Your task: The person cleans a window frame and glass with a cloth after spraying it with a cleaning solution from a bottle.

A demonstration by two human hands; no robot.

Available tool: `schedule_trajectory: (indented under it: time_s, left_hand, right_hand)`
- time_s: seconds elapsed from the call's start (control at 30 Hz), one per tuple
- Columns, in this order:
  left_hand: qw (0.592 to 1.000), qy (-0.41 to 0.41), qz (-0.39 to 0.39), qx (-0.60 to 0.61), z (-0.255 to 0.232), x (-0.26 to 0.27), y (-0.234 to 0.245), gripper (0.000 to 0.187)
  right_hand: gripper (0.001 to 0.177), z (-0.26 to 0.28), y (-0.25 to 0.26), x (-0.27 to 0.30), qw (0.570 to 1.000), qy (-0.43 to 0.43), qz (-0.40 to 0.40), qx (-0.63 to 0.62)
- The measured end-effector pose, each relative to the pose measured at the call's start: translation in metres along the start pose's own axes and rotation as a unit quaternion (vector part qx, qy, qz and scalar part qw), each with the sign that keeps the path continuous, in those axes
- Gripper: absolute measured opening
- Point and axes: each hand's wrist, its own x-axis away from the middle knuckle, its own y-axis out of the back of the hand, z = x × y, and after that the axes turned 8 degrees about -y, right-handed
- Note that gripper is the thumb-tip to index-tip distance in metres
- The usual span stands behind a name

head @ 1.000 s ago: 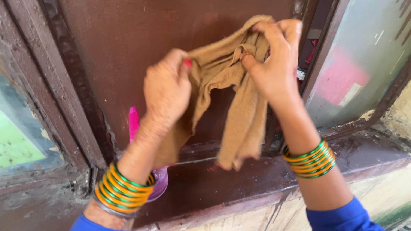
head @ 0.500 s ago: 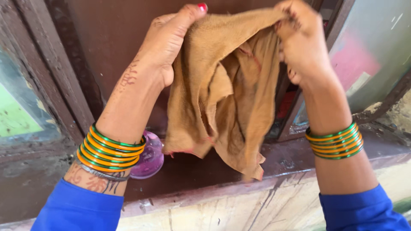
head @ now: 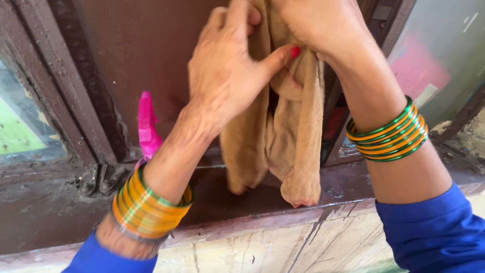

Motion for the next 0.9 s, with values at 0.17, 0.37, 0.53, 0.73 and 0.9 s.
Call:
schedule_trajectory:
  time_s: [0.17, 0.37, 0.53, 0.73, 0.9]
  left_hand:
    - [0.996, 0.031, 0.064, 0.056, 0.022, -0.017, -0.001, 0.028]
    - [0.981, 0.108, 0.087, 0.134, 0.066, -0.031, -0.014, 0.011]
    - [0.952, 0.213, 0.102, 0.193, 0.072, -0.044, -0.031, 0.017]
    - [0.838, 0.359, 0.107, 0.396, 0.04, -0.045, 0.002, 0.023]
    - [0.766, 0.37, 0.337, 0.403, 0.016, -0.033, 0.013, 0.023]
  right_hand:
    - [0.018, 0.042, 0.026, 0.01, 0.939, -0.112, 0.178, -0.274]
    - [0.03, 0.05, 0.042, 0.022, 0.95, -0.035, 0.248, -0.186]
    - [0.036, 0.014, 0.025, 0.026, 0.952, -0.096, 0.292, 0.023]
    - [0.039, -0.007, 0.018, 0.042, 0.944, -0.034, 0.327, -0.028]
    - [0.031, 0.0, 0.029, 0.013, 0.983, -0.041, 0.123, 0.127]
